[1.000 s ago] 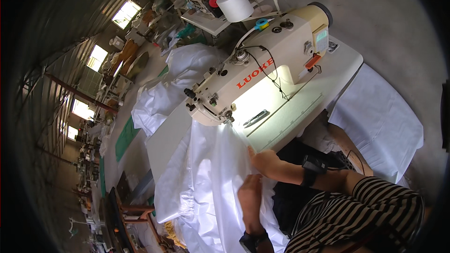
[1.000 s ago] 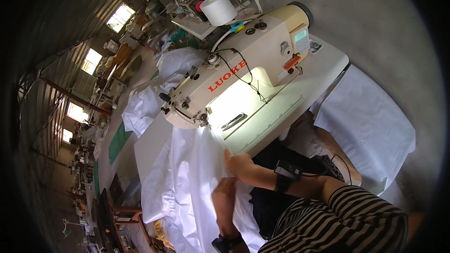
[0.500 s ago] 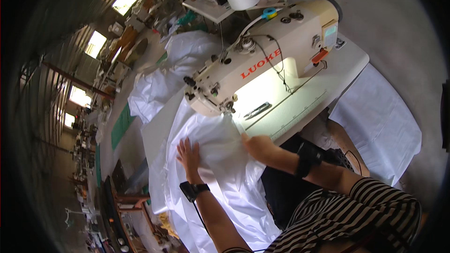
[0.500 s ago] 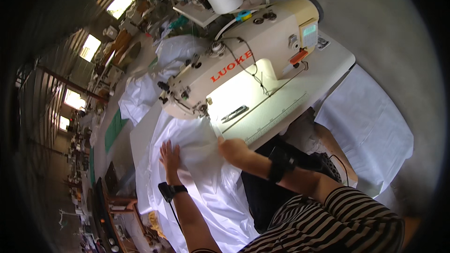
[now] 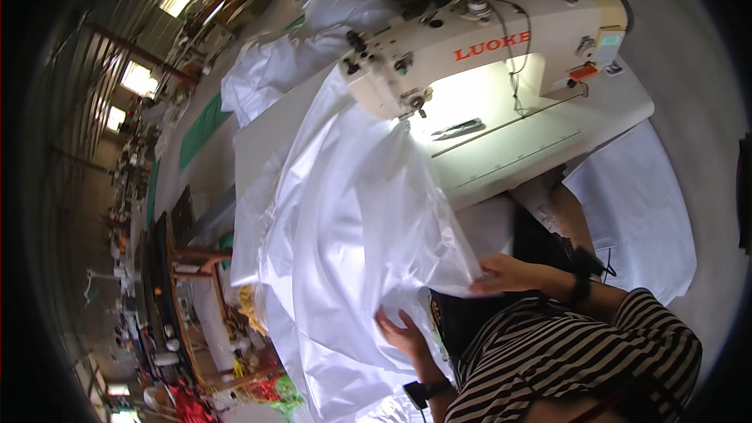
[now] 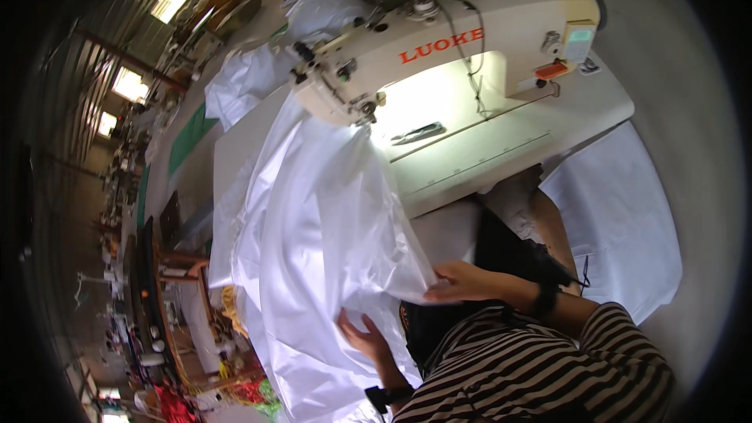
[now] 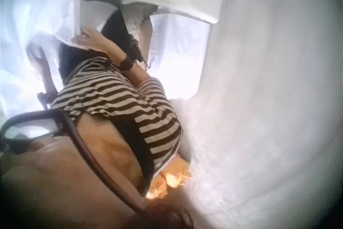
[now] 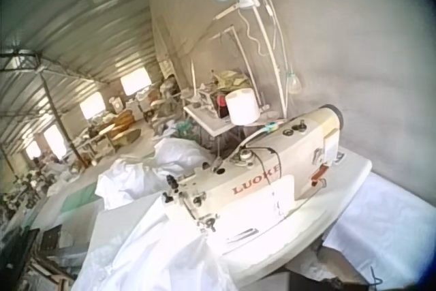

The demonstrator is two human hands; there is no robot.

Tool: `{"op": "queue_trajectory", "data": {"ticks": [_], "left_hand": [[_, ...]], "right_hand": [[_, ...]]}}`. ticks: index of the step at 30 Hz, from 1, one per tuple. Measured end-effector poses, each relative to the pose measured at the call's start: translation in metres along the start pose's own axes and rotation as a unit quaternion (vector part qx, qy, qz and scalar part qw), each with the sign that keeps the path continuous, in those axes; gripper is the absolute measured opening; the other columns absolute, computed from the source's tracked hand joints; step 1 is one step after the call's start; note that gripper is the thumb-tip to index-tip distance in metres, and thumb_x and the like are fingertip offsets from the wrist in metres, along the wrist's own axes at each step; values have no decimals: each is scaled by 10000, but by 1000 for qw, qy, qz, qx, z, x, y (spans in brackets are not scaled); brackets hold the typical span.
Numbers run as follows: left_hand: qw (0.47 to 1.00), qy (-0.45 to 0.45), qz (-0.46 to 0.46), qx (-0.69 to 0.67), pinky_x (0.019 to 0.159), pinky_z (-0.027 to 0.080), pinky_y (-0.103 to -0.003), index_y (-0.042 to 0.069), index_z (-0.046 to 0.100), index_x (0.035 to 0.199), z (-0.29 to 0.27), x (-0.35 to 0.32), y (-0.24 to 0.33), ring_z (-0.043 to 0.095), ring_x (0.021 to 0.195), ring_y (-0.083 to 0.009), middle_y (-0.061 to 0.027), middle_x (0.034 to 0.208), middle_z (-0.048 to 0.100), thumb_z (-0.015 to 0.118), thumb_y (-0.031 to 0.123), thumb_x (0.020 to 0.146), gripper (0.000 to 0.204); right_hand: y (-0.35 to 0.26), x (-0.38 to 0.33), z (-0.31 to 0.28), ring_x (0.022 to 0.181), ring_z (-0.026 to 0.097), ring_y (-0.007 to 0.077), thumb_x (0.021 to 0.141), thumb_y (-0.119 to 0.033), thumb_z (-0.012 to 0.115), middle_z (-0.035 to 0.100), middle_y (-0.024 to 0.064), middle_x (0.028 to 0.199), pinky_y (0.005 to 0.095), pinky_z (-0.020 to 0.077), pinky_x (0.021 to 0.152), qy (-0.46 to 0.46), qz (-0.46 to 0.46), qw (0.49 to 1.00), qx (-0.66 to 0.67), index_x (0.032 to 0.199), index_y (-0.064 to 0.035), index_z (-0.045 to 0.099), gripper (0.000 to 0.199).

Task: Operating a sewing machine to sew white fabric.

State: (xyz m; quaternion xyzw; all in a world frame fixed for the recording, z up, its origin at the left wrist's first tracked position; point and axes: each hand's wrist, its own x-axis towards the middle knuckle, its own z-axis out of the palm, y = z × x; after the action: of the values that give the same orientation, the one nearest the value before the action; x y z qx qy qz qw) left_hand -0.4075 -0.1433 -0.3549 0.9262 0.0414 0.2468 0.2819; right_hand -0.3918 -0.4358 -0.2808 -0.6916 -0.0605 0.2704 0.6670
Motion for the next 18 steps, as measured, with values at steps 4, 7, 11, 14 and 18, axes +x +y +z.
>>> {"op": "queue_trajectory", "data": {"ticks": [4,7,11,14,18], "left_hand": [[995,64,-33,71,930,464,-466,-10,565,1170,-35,34,-40,599,997,-410,-213,1044,629,642,51,846,339],[994,52,-10,99,986,425,-475,33,550,1206,-33,51,-35,537,1109,-391,-189,1153,574,740,123,768,486],[983,79,2,163,1014,406,-488,68,532,1242,-15,66,-36,479,1205,-375,-164,1222,531,802,145,699,611],[975,117,-25,187,986,428,-481,60,545,1212,-12,71,-58,512,1152,-368,-160,1185,548,766,108,731,531],[951,193,-13,242,909,468,-466,55,575,1142,-32,54,-73,565,1041,-368,-162,1100,584,745,86,752,426]], "right_hand": [[-10,-46,-15,862,623,167,869,-244,709,662,67,1025,302,502,773,36,16,974,225,1166,30,581,424],[12,-54,-42,840,630,125,847,-142,706,667,76,964,256,503,760,98,97,982,-126,1181,-6,585,380],[-46,-62,-24,860,667,209,874,-90,664,663,132,1008,314,531,753,297,-120,880,-351,1111,-15,623,252],[-86,-28,5,910,682,277,885,-92,651,662,145,1036,362,550,763,129,-122,968,-177,1056,-10,645,189],[-93,-5,41,939,668,265,817,-140,718,653,83,1049,373,545,774,158,-261,864,-401,998,-78,667,198]]}}
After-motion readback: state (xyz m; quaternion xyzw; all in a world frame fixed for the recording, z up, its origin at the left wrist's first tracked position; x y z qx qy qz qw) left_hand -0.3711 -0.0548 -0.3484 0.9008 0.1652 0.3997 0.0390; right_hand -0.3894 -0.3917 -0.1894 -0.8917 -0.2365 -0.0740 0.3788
